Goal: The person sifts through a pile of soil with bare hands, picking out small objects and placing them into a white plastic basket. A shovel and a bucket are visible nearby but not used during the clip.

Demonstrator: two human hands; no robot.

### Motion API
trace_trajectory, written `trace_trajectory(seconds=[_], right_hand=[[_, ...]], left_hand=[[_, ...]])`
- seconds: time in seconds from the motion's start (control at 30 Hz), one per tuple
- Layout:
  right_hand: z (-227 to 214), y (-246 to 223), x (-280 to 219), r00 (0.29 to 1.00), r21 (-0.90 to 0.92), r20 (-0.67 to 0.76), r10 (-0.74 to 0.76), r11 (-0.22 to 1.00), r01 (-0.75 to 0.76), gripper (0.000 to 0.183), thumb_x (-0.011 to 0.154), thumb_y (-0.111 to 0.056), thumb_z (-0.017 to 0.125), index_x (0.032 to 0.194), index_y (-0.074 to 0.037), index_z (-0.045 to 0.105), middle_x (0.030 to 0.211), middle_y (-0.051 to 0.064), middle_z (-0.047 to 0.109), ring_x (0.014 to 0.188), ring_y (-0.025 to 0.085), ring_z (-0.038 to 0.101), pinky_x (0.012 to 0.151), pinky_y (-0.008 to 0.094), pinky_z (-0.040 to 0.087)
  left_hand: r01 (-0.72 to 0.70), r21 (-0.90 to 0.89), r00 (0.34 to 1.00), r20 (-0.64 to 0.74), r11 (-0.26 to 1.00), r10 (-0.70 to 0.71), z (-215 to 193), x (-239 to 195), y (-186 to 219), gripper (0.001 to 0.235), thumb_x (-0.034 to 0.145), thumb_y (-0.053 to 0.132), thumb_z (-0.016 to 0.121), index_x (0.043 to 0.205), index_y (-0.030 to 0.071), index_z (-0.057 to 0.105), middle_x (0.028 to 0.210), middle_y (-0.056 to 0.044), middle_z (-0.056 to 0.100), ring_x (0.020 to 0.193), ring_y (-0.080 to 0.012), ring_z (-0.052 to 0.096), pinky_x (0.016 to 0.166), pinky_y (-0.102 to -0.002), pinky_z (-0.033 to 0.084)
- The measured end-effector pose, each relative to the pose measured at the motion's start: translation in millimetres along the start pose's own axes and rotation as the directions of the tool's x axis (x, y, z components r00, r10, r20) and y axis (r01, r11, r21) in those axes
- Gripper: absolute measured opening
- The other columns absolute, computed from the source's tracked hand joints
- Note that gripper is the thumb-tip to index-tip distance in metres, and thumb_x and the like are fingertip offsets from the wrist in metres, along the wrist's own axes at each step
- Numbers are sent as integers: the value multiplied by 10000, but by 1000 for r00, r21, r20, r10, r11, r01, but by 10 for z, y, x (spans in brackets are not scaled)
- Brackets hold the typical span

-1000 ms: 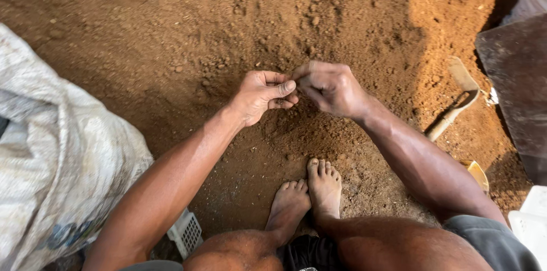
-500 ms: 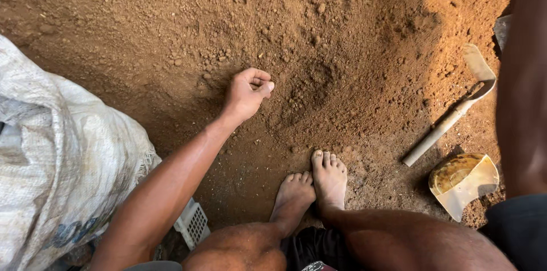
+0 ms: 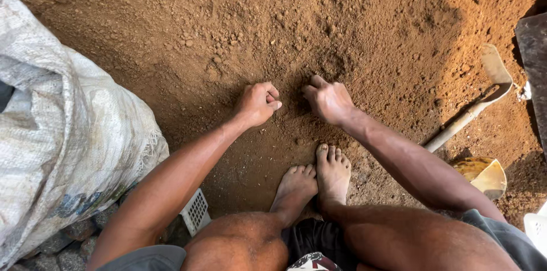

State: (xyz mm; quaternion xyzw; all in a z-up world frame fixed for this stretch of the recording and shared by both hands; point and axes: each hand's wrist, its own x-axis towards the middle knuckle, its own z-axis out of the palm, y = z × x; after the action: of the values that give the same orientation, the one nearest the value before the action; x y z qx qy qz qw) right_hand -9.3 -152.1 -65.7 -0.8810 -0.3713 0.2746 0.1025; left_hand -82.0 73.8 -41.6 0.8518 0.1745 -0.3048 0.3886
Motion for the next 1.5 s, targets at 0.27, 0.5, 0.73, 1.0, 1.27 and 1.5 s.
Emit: trace_trajectory(seconds=[0.27,0.5,0.73,1.0,1.27,1.5], right_hand=[[-298,121,-258,956,971,173,236,119,-206,79,949,-120,717,913,-62,758,727,48,717,505,88,577,411,231,432],[6,64,-188,961,607,-223,166,795,4,120,939,-97,722,1002,-73,821,987,112,773,777,136,732,667,284,612],[349,-202,-13,958,126,-101,267,959,-254,198,974,-181,656,1062,-44,768,1059,173,730,635,245,716,498,384,600],[244,-265,30,914,148,51,403,902,-406,191,1022,-165,607,1136,-116,753,920,172,762,620,215,711,490,352,571],[350,-255,-29,955,378,-268,128,926,-18,132,906,-80,717,1007,-68,801,1091,192,733,723,237,732,508,310,632],[459,-475,27,969,40,-246,1,999,9,216,932,-147,649,1073,-28,760,1187,216,683,579,239,712,415,377,566]], left_hand=[[-199,-227,980,-59,953,191,148,-83,73,252,849,123,795,1066,54,686,1032,-87,742,898,-179,726,785,-322,636],[-157,-13,986,-56,988,156,164,-47,39,195,876,97,761,1062,69,709,1062,-77,759,932,-186,741,818,-350,627],[-127,89,991,-41,988,131,234,-47,-44,193,904,79,725,1096,60,714,1076,-82,765,935,-198,737,855,-400,603],[-75,33,997,-11,997,75,194,-79,-56,210,916,87,711,1125,62,705,1093,-82,759,955,-197,734,847,-394,608],[-54,39,998,-35,998,56,122,-104,-138,184,922,90,712,1103,61,703,1057,-77,755,925,-191,731,818,-383,624],[-57,88,998,-35,994,61,99,-179,-160,218,916,110,728,1127,62,694,1082,-79,752,952,-198,719,878,-410,594]])
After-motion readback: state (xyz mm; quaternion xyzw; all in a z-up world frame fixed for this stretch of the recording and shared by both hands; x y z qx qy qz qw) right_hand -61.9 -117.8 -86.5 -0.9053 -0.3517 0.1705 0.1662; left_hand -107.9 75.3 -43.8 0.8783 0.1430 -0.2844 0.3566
